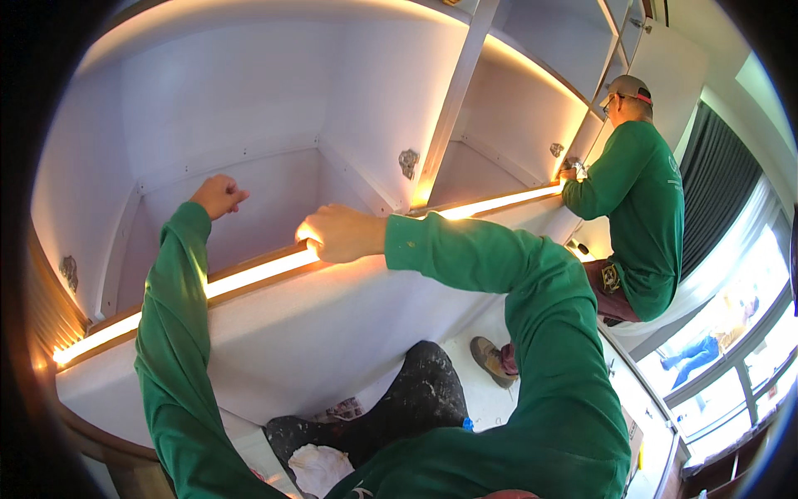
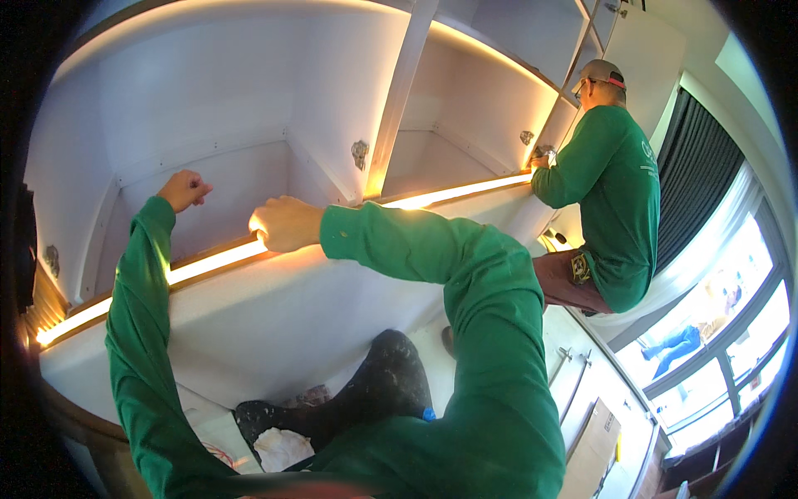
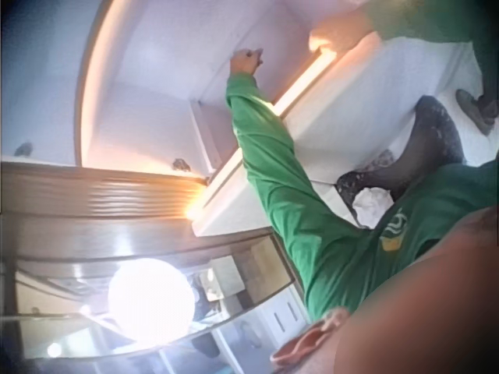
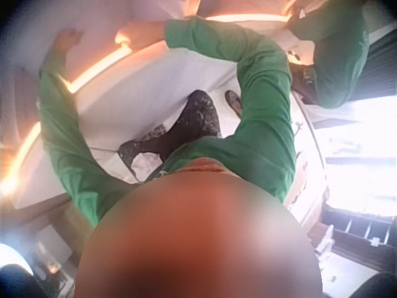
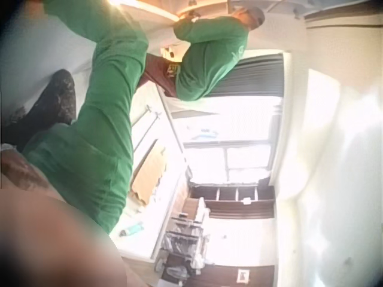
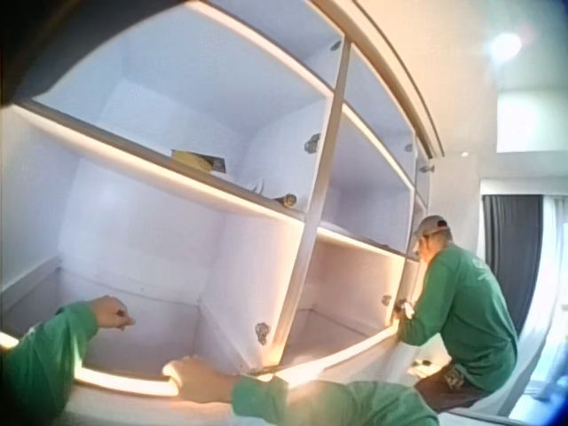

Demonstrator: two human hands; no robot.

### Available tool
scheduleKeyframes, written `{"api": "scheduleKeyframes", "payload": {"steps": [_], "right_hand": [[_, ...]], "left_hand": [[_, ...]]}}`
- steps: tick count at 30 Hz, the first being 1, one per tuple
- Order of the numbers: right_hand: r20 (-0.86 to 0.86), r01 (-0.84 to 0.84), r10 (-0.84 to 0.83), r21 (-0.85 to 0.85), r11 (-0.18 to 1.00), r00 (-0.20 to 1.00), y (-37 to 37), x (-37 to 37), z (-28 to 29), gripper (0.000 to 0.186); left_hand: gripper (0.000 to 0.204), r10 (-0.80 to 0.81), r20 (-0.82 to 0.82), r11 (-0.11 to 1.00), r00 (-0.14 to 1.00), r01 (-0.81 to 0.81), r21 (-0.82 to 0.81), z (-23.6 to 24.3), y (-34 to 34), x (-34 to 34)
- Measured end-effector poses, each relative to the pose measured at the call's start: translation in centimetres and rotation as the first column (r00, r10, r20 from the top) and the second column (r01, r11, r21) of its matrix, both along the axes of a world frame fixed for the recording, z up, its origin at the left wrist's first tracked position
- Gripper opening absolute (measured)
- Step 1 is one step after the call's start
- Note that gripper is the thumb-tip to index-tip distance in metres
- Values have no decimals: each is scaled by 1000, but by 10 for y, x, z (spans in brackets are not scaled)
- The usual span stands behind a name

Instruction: The person installs an LED light strip into a ceiling fixture, using a scraper to smooth the surface and a cloth to wipe it clean. They adjust the strip and continue smoothing the fixture while seated on the floor.

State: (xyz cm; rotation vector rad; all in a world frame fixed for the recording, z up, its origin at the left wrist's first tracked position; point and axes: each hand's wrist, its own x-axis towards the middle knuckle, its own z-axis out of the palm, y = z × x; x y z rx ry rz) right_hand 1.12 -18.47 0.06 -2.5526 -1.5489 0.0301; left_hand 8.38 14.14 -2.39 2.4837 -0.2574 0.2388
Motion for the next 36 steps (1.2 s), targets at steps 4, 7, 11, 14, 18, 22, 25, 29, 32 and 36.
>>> {"api": "scheduleKeyframes", "payload": {"steps": [4, 7, 11, 14, 18, 22, 25, 29, 32, 36], "right_hand": [[31, 151, -151, -17, 988, 988, -55, 18, 5, 31], [260, 288, -215, -284, 915, 941, -98, 30, 15, 23], [115, 267, -248, -193, 944, 962, -59, 16, 13, 21], [-42, 79, -79, 5, 997, 996, 3, -2, 1, 35], [-15, 117, -117, 17, 993, 993, -13, 0, 1, 40], [178, 262, -230, -188, 947, 957, -80, 22, 13, 41], [280, 321, -230, -345, 882, 932, -87, 26, 20, 33], [173, 188, -165, -129, 974, 971, -40, 8, 11, 30], [25, 93, -93, 4, 996, 995, -7, 1, -2, 33], [-13, 175, -176, -37, 984, 984, -34, 10, 1, 34]], "left_hand": [[39, 58, -8, 998, 998, -58, 32, -1, 4, -3], [41, -17, 17, 1000, 1000, 17, 12, 0, 0, -3], [41, -5, 26, 1000, 1000, 4, 31, 2, -7, -3], [40, 11, 41, 996, 999, -15, 82, 0, -2, -2], [39, 99, 83, 975, 992, -113, 190, -8, 16, 1], [39, 59, 73, 986, 996, -69, 154, -11, 20, 4], [39, 76, 91, 985, 993, -89, 150, -6, 11, 2], [38, 60, 25, 991, 998, -63, 115, -1, 2, -2], [39, 42, 1, 993, 999, -42, 109, -4, 4, -2], [39, 98, -17, 986, 995, -94, 141, -7, 13, -1]]}}
